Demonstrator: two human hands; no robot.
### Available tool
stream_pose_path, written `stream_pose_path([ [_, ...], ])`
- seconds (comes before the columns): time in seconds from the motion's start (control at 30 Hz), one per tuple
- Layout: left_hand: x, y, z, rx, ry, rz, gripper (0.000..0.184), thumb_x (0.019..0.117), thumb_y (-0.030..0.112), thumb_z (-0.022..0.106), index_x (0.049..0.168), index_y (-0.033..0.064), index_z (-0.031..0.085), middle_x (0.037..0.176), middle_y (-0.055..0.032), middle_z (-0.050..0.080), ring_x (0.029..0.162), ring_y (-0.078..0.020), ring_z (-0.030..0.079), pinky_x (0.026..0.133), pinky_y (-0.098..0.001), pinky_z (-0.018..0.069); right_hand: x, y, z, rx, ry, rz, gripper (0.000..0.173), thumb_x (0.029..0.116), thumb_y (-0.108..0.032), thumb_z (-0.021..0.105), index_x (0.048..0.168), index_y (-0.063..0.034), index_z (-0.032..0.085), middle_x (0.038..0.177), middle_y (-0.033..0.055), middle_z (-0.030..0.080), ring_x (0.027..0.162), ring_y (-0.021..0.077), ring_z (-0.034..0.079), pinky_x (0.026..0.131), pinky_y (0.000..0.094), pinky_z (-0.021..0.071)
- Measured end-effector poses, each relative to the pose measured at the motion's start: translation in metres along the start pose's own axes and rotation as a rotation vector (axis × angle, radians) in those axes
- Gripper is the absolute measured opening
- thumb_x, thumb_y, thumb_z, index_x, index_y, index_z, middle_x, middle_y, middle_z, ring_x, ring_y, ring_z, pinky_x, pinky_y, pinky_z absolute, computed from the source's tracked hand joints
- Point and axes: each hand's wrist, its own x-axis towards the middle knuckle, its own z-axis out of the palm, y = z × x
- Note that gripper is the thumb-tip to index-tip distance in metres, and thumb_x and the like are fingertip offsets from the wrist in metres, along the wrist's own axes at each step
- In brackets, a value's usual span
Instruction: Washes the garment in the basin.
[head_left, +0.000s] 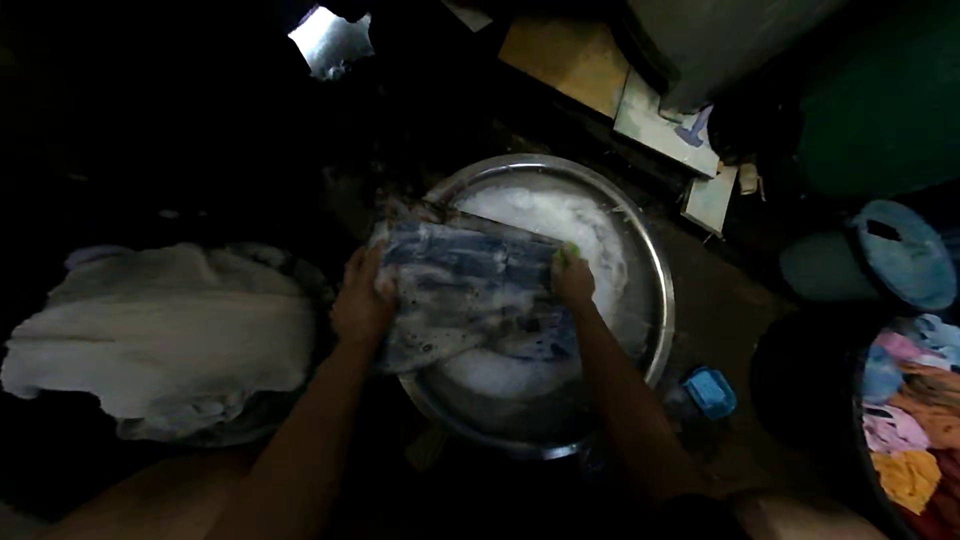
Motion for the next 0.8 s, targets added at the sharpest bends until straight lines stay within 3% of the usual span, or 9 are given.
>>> stream_pose_path([
  [0.07,0.001,0.000,0.001,-0.007,0.001,-0.008,0.052,0.1074,0.024,0.051,0.158,0.0181,0.041,0.161,-0.0219,0.036,0.129,-0.0505,0.055,0.096,-0.0696,0.0470,-0.029,-0.062,0.006,0.103,0.033,-0.171,0.048,0.1054,-0.031,0.055,0.149,-0.0096,0.051,0.137,0.0263,0.060,0.119,0.0450,0.062,0.096,0.0635,0.0516],
  [0.2,-0.003,-0.004,0.000,-0.007,-0.021,-0.020,0.053,0.1058,0.019,0.054,0.157,0.0164,0.041,0.163,-0.0213,0.034,0.131,-0.0498,0.053,0.098,-0.0700,0.0457,-0.090,-0.181,0.059,0.200,-0.088,-0.654,0.049,0.1038,-0.033,0.060,0.152,-0.0272,0.052,0.144,0.0209,0.052,0.102,0.0358,0.069,0.082,0.0535,0.0597],
  [0.27,0.001,-0.005,-0.002,0.003,-0.029,-0.011,0.054,0.1064,0.023,0.054,0.158,0.0202,0.040,0.164,-0.0190,0.033,0.131,-0.0490,0.053,0.098,-0.0699,0.0463,-0.059,-0.149,0.063,0.169,-0.044,-0.633,0.047,0.1051,-0.034,0.056,0.152,-0.0270,0.052,0.146,0.0206,0.054,0.108,0.0367,0.069,0.086,0.0551,0.0589],
  [0.37,0.001,-0.006,0.002,-0.012,-0.003,-0.004,0.052,0.1073,0.027,0.052,0.158,0.0207,0.041,0.162,-0.0211,0.035,0.125,-0.0510,0.057,0.093,-0.0708,0.0483,0.002,-0.031,0.024,0.095,0.018,-0.309,0.049,0.1085,-0.036,0.049,0.154,-0.0178,0.048,0.147,0.0212,0.055,0.126,0.0414,0.060,0.101,0.0616,0.0503],
  [0.43,0.000,-0.002,0.001,-0.017,0.008,0.001,0.051,0.1076,0.028,0.051,0.157,0.0205,0.042,0.161,-0.0218,0.036,0.125,-0.0507,0.057,0.094,-0.0697,0.0482,0.023,0.007,0.001,0.010,0.000,-0.077,0.051,0.1091,-0.036,0.046,0.157,-0.0184,0.043,0.145,0.0270,0.053,0.124,0.0462,0.060,0.098,0.0636,0.0500],
  [0.53,0.001,-0.004,0.002,-0.019,0.011,0.009,0.050,0.1075,0.029,0.051,0.156,0.0198,0.043,0.159,-0.0225,0.038,0.128,-0.0499,0.056,0.097,-0.0691,0.0470,0.010,-0.049,0.000,0.033,0.006,-0.113,0.050,0.1070,-0.031,0.052,0.153,-0.0133,0.046,0.142,0.0275,0.055,0.123,0.0461,0.060,0.098,0.0635,0.0502],
  [0.67,-0.001,0.001,-0.006,-0.042,-0.031,-0.028,0.056,0.1026,0.014,0.059,0.156,0.0145,0.043,0.163,-0.0213,0.033,0.129,-0.0505,0.054,0.098,-0.0695,0.0462,-0.102,-0.177,0.050,0.182,-0.114,-0.608,0.047,0.1033,-0.029,0.060,0.149,-0.0210,0.054,0.142,0.0200,0.055,0.106,0.0365,0.068,0.085,0.0547,0.0590],
  [0.73,-0.003,-0.002,-0.004,-0.041,-0.032,-0.012,0.053,0.1049,0.017,0.056,0.156,0.0143,0.042,0.163,-0.0213,0.033,0.129,-0.0503,0.054,0.098,-0.0697,0.0457,-0.116,-0.141,0.081,0.178,-0.076,-0.642,0.045,0.1045,-0.032,0.058,0.149,-0.0264,0.056,0.145,0.0170,0.056,0.109,0.0334,0.069,0.087,0.0518,0.0593],
  [0.8,0.005,-0.005,-0.001,-0.037,0.000,0.014,0.051,0.1079,0.029,0.051,0.157,0.0191,0.041,0.161,-0.0209,0.036,0.130,-0.0489,0.055,0.098,-0.0691,0.0466,-0.089,-0.054,0.078,0.161,0.079,-0.445,0.045,0.1053,-0.031,0.054,0.149,-0.0208,0.057,0.138,0.0191,0.063,0.109,0.0339,0.070,0.091,0.0507,0.0585],
])
